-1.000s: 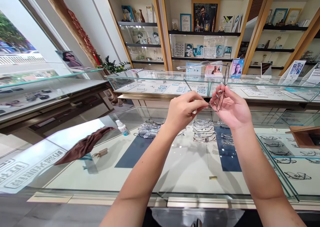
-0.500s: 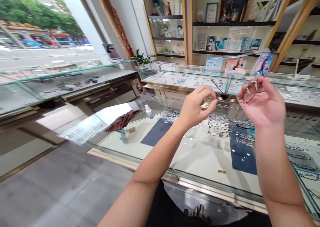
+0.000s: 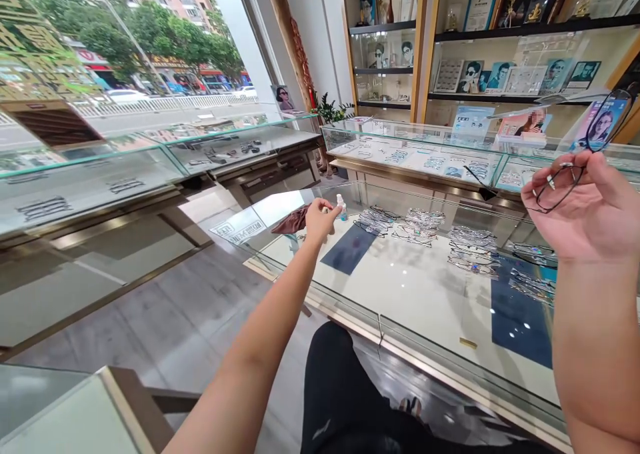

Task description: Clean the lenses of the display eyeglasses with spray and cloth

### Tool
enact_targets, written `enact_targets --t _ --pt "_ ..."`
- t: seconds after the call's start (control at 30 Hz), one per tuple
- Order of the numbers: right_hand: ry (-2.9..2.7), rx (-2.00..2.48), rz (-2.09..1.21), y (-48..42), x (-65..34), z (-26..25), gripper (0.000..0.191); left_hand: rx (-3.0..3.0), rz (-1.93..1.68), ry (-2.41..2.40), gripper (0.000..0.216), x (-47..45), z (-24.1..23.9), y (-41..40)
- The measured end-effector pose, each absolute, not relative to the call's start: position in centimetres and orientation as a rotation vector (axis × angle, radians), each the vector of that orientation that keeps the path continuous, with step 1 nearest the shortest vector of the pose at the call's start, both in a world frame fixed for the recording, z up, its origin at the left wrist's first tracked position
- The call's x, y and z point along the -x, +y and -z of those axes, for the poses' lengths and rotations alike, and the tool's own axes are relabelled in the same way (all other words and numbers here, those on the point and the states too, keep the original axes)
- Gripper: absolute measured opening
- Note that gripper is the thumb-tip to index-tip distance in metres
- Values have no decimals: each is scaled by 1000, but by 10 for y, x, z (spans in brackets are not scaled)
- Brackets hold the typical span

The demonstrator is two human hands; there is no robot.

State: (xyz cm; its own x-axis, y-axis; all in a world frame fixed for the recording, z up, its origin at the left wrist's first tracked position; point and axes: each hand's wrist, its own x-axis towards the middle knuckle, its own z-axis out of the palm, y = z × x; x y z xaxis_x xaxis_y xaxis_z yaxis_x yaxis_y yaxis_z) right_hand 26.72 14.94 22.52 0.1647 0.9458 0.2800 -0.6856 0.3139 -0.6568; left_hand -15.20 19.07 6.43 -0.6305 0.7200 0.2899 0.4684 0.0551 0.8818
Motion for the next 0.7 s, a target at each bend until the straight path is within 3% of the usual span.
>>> enact_targets --t 0.2,0.3,0.43,0.57,0.7 --pt "-712 453 -1245 143 -267 -228 24 -1154 -1465 2159 45 165 -34 225" --pt "-844 403 -1295 146 -274 -221 18 -1156 -1414 2166 38 167 -26 235" --pt "-1011 368 -1297 153 -280 -210 24 -1135 -1401 2139 19 167 -23 237" --pt "-1100 353 -1247 152 -281 -205 16 -1100 -1484 2001 24 158 -30 231" --pt "-1111 353 -1201 149 -280 -204 25 -1151 -1590 1657 23 128 -51 229"
